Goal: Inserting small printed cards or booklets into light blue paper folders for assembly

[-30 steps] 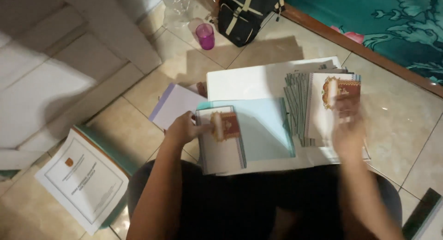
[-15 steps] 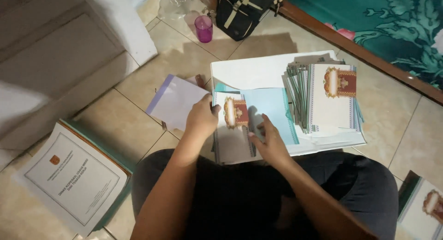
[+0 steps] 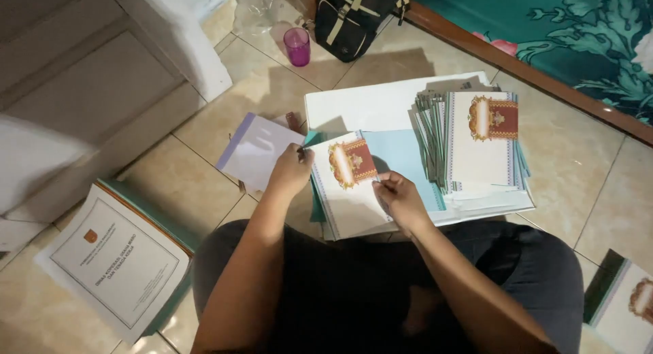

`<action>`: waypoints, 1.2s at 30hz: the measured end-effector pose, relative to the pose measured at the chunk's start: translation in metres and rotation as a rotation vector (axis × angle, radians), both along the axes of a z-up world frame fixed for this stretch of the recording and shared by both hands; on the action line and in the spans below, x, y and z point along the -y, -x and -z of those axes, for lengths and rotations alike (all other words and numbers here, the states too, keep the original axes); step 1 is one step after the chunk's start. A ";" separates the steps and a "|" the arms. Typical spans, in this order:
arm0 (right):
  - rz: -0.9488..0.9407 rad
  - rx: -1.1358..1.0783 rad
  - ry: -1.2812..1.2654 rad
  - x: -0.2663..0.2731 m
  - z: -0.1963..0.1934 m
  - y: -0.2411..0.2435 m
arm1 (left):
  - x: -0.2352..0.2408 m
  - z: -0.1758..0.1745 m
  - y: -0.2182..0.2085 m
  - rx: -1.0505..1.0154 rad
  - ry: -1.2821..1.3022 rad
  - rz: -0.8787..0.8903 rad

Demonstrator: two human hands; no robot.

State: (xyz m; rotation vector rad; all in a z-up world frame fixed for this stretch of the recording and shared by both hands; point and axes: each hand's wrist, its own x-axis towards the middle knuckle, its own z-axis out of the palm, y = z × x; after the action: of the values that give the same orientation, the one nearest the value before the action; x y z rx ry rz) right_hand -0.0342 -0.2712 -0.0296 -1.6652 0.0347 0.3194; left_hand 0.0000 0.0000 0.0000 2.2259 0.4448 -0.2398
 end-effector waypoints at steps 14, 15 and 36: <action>0.517 0.909 1.053 0.162 -0.036 -0.079 | 0.000 -0.016 0.011 0.137 -0.174 -0.012; 0.502 0.912 1.047 0.145 -0.055 -0.069 | -0.003 -0.019 0.012 0.131 -0.174 -0.026; 0.116 0.392 0.747 0.050 -0.055 -0.030 | -0.054 -0.016 0.008 -0.019 0.319 0.047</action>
State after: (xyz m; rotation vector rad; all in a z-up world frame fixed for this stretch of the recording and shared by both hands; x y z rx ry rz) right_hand -0.0038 -0.3216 0.0252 -2.4290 -0.0494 -0.1401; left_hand -0.0083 0.0540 0.0161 1.9237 0.3381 -0.3328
